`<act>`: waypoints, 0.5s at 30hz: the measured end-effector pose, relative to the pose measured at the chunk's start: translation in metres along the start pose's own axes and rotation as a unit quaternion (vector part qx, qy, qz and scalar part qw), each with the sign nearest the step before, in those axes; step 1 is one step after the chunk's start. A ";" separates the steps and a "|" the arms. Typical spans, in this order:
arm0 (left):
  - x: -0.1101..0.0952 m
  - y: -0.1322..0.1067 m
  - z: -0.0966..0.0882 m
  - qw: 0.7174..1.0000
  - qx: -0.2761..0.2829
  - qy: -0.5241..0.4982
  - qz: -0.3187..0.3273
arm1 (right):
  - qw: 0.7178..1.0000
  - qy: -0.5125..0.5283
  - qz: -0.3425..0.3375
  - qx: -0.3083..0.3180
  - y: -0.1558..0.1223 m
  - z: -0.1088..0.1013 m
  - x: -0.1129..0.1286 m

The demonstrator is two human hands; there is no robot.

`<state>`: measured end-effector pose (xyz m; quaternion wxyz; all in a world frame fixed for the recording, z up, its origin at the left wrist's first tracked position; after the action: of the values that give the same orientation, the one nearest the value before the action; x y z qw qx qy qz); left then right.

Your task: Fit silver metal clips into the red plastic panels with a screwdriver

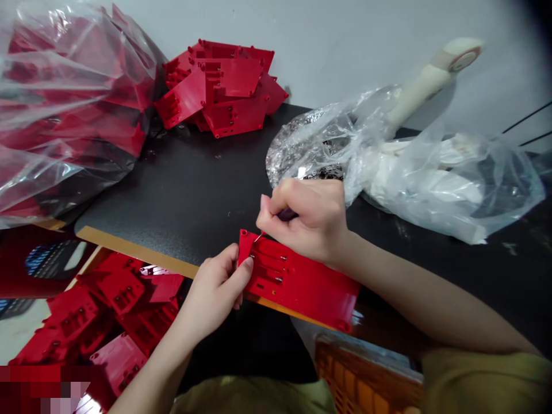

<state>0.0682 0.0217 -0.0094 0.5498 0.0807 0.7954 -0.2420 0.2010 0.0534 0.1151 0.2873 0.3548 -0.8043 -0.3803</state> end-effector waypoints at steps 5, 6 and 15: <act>0.001 -0.001 0.000 1.000 -0.006 0.011 -0.002 | 1.000 0.019 0.014 0.004 -0.001 0.000 -0.002; 0.001 -0.002 0.000 1.000 -0.008 0.012 -0.003 | 0.999 0.029 0.019 0.002 -0.002 0.000 -0.004; 0.000 -0.003 0.001 0.999 0.005 0.029 -0.015 | 0.999 0.005 0.013 -0.030 -0.004 0.001 -0.004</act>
<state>0.0681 0.0186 -0.0092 0.5225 0.0786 0.8108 -0.2519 0.2041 0.0548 0.1108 0.3072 0.3373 -0.7955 -0.3987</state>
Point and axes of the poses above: each hand's wrist, its own y-axis towards the middle knuckle, its own z-axis out of the palm, x = y × z, the point moved 6 cm from there along y, towards the middle knuckle, and after that the axes turned 5 degrees about y, right-handed, at the moved point
